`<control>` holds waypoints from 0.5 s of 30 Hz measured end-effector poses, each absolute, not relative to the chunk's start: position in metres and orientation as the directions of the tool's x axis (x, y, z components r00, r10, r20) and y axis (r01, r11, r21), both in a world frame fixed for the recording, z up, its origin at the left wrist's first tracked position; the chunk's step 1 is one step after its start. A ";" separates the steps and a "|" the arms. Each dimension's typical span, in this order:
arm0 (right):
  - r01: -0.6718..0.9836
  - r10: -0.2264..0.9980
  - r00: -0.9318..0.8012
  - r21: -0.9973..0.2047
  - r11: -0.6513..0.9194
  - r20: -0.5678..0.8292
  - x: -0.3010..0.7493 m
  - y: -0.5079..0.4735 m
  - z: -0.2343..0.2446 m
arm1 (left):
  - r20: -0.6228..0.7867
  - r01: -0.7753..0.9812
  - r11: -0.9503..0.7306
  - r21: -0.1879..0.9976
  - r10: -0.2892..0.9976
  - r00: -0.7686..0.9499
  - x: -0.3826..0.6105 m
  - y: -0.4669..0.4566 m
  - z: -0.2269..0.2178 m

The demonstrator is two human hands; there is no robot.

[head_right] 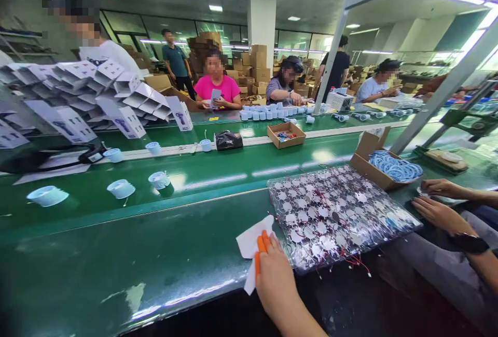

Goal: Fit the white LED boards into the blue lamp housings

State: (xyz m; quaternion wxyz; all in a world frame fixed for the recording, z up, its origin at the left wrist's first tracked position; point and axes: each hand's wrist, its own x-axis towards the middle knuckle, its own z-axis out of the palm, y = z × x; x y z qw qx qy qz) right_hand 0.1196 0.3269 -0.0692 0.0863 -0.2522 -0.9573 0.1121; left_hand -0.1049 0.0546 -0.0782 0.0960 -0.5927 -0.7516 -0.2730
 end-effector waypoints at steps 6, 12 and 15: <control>0.359 0.413 -0.840 -0.210 0.909 0.353 0.114 0.350 -0.104 | 0.315 0.890 0.360 0.278 0.841 -0.439 -0.111 0.101 -0.037; 0.142 0.247 -0.819 -0.234 0.962 0.518 0.099 0.379 -0.154 | 0.273 0.601 0.788 0.134 0.554 -0.787 -0.277 0.214 0.006; 0.026 0.123 -0.833 -0.184 0.983 0.539 0.107 0.399 -0.179 | 0.208 0.481 0.875 0.057 0.461 -0.863 -0.331 0.225 0.000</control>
